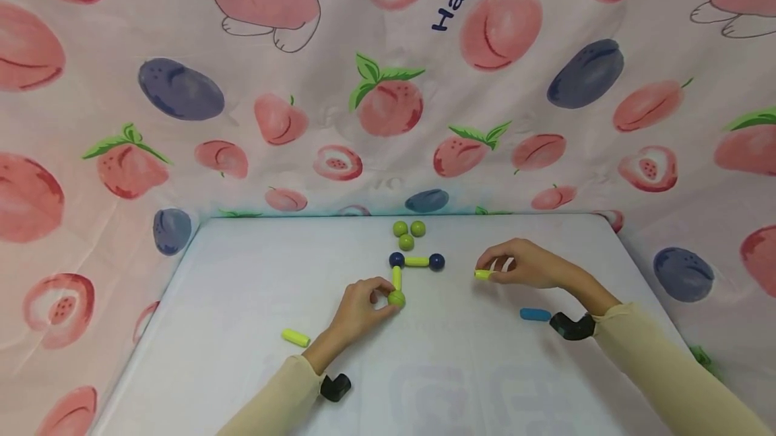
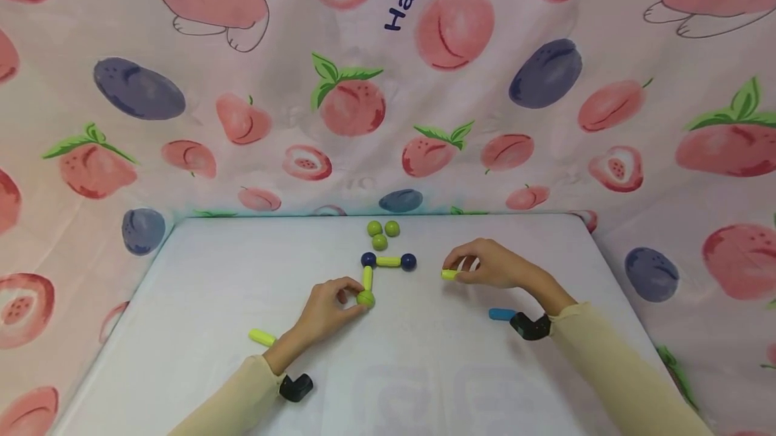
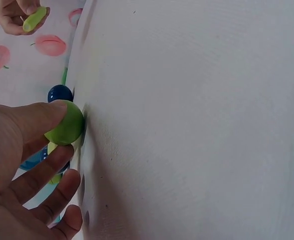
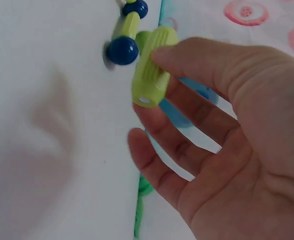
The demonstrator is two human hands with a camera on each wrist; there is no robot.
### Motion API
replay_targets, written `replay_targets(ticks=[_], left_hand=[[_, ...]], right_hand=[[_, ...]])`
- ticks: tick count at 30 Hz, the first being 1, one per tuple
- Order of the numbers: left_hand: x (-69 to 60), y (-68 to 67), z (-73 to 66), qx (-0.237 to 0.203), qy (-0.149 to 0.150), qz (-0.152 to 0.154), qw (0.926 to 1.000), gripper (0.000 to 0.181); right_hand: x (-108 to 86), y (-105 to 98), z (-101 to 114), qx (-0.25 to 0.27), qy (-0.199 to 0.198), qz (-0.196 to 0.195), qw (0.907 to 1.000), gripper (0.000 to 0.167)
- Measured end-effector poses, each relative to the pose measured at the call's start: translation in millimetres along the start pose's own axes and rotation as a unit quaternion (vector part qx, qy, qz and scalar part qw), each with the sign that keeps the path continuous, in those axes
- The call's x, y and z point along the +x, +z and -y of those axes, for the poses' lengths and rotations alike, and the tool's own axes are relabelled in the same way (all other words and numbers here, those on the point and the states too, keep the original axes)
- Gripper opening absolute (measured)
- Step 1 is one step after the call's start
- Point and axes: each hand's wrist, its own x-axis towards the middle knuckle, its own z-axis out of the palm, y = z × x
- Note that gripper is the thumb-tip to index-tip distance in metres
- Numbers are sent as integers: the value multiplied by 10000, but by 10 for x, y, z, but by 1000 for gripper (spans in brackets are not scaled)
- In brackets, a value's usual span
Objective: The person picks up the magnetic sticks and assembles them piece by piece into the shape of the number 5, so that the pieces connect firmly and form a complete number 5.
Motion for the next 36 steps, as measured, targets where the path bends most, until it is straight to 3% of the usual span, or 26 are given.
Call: replay_targets(ticks=[15, 36], left_hand=[[-1, -16, -25, 127, -22, 64, 9999, 25], [11, -14, -2, 220, -46, 203, 9995, 25]], right_hand=[[407, 416, 122, 61, -90, -153, 9998, 21], [761, 847, 215, 155, -313, 197, 9992, 18]])
